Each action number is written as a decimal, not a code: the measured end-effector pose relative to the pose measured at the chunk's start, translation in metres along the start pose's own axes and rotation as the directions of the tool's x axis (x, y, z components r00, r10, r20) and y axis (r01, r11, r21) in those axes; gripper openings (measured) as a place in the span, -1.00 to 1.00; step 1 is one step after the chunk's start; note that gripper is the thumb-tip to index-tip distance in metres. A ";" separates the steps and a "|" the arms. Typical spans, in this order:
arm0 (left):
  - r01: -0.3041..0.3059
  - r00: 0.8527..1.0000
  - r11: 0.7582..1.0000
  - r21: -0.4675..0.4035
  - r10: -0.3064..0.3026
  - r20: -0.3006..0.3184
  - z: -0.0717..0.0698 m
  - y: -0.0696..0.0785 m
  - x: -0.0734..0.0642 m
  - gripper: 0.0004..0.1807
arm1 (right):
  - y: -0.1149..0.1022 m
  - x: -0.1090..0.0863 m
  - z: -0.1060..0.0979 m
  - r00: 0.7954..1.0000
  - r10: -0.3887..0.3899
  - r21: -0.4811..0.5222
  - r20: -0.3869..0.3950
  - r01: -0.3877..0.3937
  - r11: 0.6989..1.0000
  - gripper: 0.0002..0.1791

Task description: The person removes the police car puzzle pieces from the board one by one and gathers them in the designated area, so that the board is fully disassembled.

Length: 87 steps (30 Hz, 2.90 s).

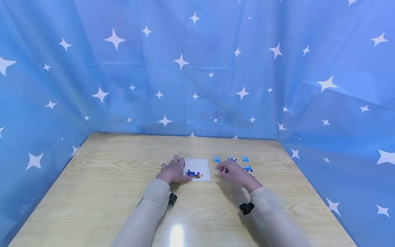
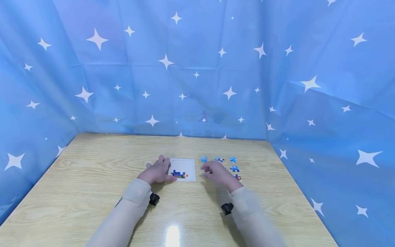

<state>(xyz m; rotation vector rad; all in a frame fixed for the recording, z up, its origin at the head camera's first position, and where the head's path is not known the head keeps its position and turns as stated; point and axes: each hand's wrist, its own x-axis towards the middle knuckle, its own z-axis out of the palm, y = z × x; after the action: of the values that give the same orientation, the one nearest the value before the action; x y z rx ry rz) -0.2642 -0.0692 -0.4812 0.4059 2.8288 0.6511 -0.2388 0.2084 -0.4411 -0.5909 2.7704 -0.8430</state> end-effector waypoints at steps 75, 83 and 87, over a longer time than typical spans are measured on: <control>0.031 0.999 0.999 0.041 -0.032 0.009 -0.005 -0.001 -0.001 -0.53 | -0.055 0.044 0.058 1.000 -0.019 -0.123 0.023 0.022 0.992 -0.85; 0.030 0.998 0.999 0.035 -0.032 0.052 -0.013 0.004 -0.008 -0.51 | -0.053 0.041 0.058 0.999 -0.033 -0.132 0.025 0.036 0.991 -0.86; 0.023 0.999 0.999 0.028 -0.024 0.047 -0.013 0.003 -0.008 -0.50 | -0.053 0.040 0.058 0.999 -0.041 -0.142 0.009 0.042 0.989 -0.85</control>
<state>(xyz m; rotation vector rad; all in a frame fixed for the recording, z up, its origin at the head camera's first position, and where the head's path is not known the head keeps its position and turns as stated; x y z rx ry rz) -0.2595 -0.0738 -0.4673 0.3868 2.7968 0.5903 -0.2417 0.1220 -0.4609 -0.6766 2.8388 -0.6538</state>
